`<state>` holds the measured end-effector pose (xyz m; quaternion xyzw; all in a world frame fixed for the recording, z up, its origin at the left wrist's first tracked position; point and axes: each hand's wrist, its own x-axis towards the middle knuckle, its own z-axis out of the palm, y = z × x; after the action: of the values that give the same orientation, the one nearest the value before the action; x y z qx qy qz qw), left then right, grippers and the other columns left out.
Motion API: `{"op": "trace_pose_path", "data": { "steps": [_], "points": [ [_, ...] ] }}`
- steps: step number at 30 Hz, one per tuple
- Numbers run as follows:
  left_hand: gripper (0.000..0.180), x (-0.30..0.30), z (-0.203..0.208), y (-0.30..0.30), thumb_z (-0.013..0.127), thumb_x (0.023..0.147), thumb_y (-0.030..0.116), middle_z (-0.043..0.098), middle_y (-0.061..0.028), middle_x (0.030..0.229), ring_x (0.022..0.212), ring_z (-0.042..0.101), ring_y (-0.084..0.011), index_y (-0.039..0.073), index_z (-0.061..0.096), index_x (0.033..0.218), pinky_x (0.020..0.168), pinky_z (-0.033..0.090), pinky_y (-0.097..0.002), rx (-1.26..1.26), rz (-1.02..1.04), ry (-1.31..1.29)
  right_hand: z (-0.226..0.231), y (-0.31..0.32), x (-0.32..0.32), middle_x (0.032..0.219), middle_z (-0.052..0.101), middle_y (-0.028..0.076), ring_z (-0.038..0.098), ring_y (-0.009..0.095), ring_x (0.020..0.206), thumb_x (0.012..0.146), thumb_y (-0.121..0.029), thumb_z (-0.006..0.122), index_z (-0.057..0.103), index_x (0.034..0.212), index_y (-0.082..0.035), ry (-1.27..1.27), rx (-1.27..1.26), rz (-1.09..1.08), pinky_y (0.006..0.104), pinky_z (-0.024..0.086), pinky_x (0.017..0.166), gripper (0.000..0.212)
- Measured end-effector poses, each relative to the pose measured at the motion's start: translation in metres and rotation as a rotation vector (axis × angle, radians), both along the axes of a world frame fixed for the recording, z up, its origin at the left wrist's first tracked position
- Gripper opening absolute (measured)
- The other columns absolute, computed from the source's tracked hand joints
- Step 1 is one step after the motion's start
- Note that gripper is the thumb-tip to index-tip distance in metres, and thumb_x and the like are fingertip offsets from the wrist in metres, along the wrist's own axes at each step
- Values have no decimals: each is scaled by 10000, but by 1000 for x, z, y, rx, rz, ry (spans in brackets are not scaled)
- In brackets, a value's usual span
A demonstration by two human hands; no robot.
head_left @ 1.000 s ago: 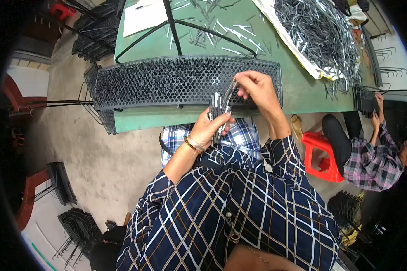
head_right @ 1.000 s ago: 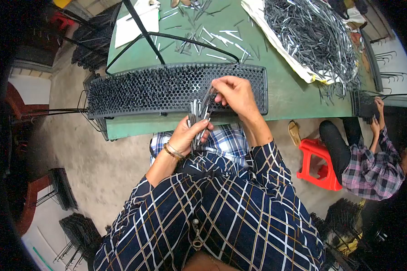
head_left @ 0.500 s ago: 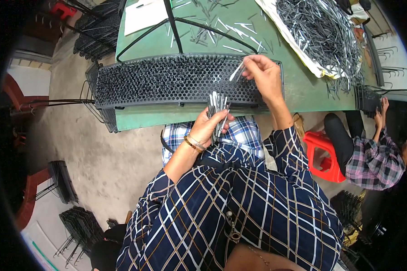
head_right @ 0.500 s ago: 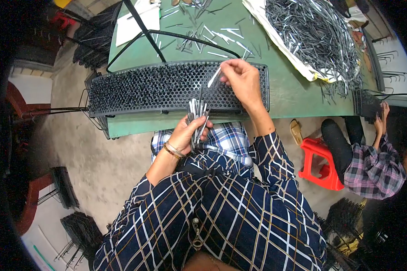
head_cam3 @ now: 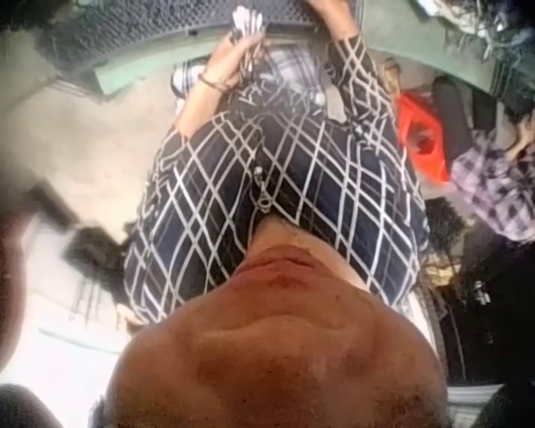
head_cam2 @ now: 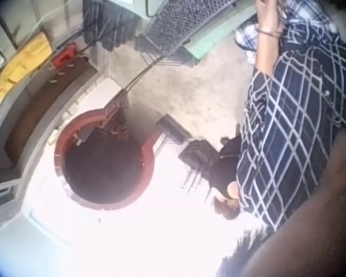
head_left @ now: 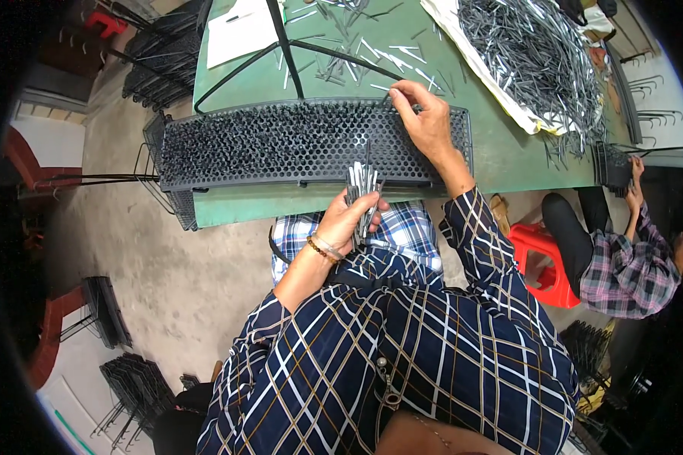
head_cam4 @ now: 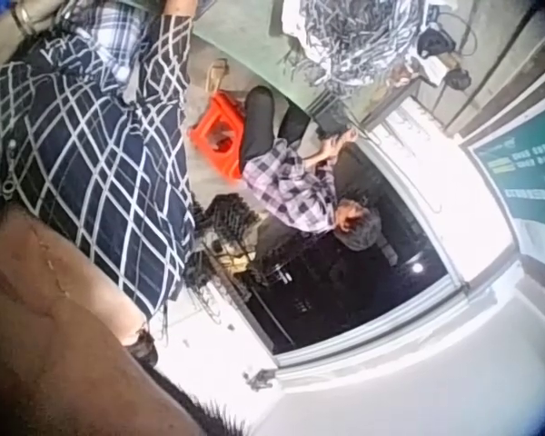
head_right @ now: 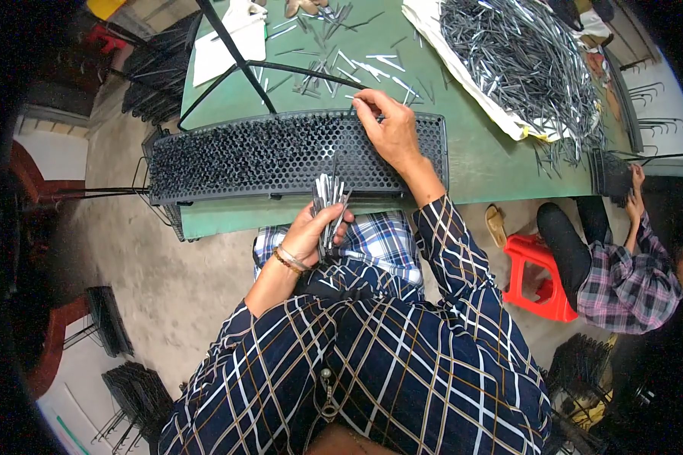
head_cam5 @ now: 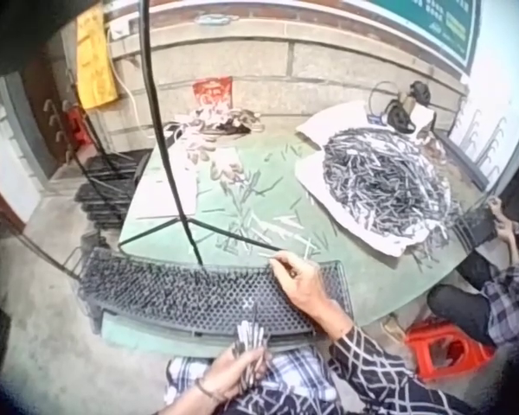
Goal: Pick up thin metal pins and insert them into a mesh grid panel.
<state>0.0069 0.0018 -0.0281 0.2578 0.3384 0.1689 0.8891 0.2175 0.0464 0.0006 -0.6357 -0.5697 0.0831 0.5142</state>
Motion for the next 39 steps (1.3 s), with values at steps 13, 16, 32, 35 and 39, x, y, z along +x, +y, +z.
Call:
{"op": "trace_pose_path", "data": {
  "steps": [13, 16, 32, 35, 39],
  "points": [
    [186, -1, 0, 0, 594, 875, 181, 617, -72, 837, 636, 555, -116, 62, 510, 991, 534, 467, -233, -9, -16, 14, -15, -1, 0, 819, 656, 82, 627, 137, 694, 823, -105, 643, 648, 914, -8, -53, 6, 4, 253, 488, 616, 133],
    [186, 0, -1, 0, 595, 874, 180, 617, -73, 837, 636, 555, -116, 62, 509, 989, 532, 465, -233, -12, -14, 13, -14, -1, 1, 820, 650, 83, 629, 155, 701, 809, -109, 652, 654, 905, -11, -89, 19, -15, 260, 490, 606, 137],
    [195, 2, 1, 0, 613, 864, 170, 622, -81, 828, 620, 553, -111, 53, 504, 975, 520, 464, -230, -17, -4, 13, -14, -6, 6, 846, 653, 105, 636, 230, 718, 795, -115, 662, 674, 882, -7, -201, -8, -33, 287, 497, 612, 140],
    [208, 0, 0, -1, 632, 853, 148, 625, -83, 833, 627, 556, -104, 52, 499, 981, 523, 467, -228, 10, -11, 9, -17, -5, 3, 886, 647, 107, 636, 225, 718, 802, -127, 662, 669, 923, -16, -283, -6, -11, 289, 498, 606, 165],
    [215, 1, -2, 1, 634, 851, 129, 629, -91, 847, 639, 562, -100, 55, 497, 1000, 529, 468, -221, 9, -35, -13, 1, -19, 3, 982, 620, 111, 625, 241, 821, 793, -56, 610, 656, 983, -42, -267, -68, 71, 311, 504, 694, 196]
  ]
}}
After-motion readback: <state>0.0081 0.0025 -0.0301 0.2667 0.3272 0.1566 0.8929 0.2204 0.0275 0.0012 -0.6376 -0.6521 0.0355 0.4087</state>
